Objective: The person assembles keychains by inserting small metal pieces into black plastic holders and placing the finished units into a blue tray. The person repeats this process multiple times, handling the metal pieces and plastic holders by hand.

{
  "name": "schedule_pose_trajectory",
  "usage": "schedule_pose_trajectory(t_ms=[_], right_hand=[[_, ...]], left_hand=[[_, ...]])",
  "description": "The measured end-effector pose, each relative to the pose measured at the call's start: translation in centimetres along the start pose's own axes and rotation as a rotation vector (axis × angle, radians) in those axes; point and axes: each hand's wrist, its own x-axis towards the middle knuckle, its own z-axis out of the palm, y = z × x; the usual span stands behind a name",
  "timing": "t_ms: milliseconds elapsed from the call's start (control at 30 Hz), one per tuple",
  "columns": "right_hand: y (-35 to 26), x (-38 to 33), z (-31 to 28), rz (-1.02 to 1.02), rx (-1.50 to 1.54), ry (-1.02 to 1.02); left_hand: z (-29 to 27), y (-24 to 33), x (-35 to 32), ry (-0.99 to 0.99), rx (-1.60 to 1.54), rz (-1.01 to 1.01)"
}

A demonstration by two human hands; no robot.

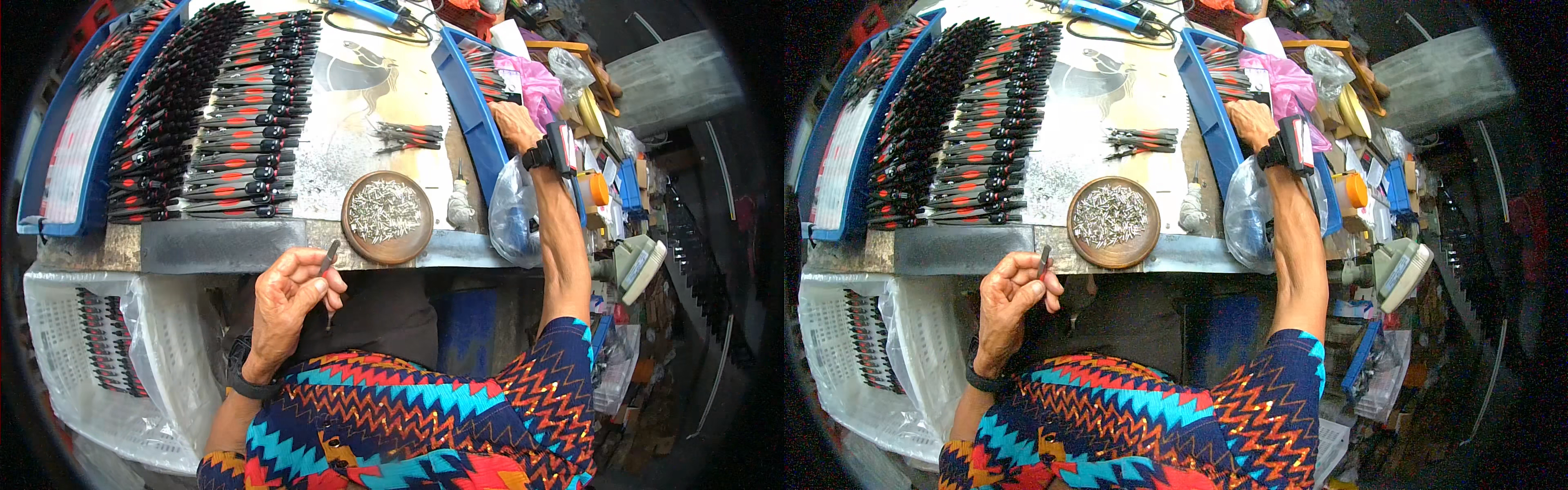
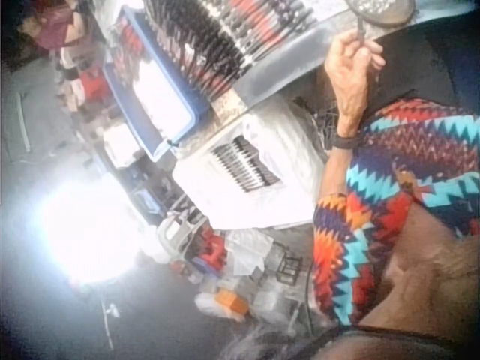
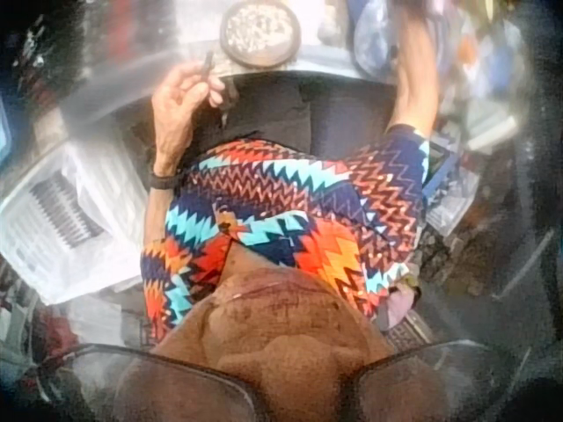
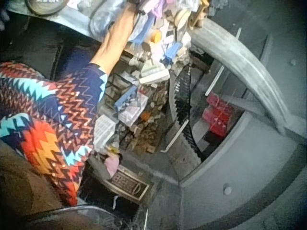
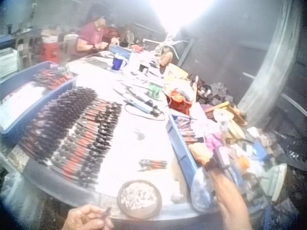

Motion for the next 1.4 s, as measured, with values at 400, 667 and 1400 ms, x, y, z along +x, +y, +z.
schedule_pose_trajectory(t_ms=[400, 667, 1400], right_hand=[[-0.1, -0.6, 0.4, -0.101, -0.073, 0.079], [-2.5, -1.2, -4.3, 0.074, -0.033, 0.505], [-27.0, -17.1, -8.6, 0.245, 1.963, 0.267]], left_hand=[[-0.1, -0.4, 0.0, -0.017, -0.020, 0.025], [-0.1, -0.2, -0.3, -0.015, -0.008, 0.055], [0.1, -1.8, -0.3, -0.014, -0.153, 0.190]])
